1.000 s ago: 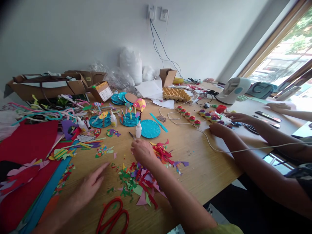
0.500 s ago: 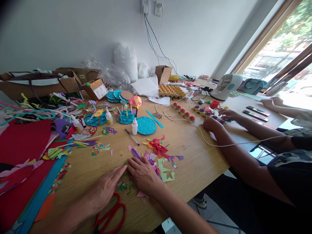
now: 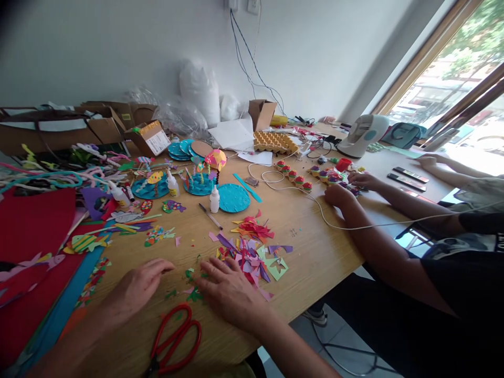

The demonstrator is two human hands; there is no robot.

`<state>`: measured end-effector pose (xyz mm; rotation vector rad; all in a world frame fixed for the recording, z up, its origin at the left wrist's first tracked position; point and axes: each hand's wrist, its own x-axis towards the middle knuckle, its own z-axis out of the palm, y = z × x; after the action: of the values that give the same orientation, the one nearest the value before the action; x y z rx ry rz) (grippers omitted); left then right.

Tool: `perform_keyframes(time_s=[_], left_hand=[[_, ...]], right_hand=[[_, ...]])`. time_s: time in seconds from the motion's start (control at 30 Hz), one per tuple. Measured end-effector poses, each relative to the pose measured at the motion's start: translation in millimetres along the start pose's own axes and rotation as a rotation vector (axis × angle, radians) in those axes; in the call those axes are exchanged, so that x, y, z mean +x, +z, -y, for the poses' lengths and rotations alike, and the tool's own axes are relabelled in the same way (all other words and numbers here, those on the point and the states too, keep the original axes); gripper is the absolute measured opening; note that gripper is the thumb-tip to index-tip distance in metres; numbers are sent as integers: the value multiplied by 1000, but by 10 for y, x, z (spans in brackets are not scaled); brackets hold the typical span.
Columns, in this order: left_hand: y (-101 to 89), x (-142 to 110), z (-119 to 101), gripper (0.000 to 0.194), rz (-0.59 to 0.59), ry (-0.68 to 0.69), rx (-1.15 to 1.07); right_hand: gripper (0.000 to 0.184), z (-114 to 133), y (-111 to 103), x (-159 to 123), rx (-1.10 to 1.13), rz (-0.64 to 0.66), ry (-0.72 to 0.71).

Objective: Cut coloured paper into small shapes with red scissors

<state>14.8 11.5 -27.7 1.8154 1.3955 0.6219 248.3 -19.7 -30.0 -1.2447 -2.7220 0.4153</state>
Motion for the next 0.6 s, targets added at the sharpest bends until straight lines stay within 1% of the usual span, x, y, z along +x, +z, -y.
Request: perform_keyframes(time_s=[0.1,0.23,0.3,0.37,0.43,0.47,0.53,0.6], left_hand=[[-46,-35,-25,30,-14,3,-9],[-78,-115,-19,32,37,41,15],[-104,-137,2,32,79,41,30],[-131,-138,23,30,104,26,32],[-155,-126,30,28,82,-11,32],[-165,-119,27,27,56,-28,32],[-185,-107,12,24,-2,-41,31],[-202,-103,-4,23,-43,-23,32]], right_hand=[[35,117,71,39,3,37,-92],[36,106,119,48,-6,61,-178],[36,49,119,56,-7,57,-151],[37,-10,98,79,-18,39,-66],[37,-31,61,111,-24,16,14],[37,-17,41,126,-18,8,23],[36,59,11,149,20,18,-45],[42,166,9,166,72,65,-185]])
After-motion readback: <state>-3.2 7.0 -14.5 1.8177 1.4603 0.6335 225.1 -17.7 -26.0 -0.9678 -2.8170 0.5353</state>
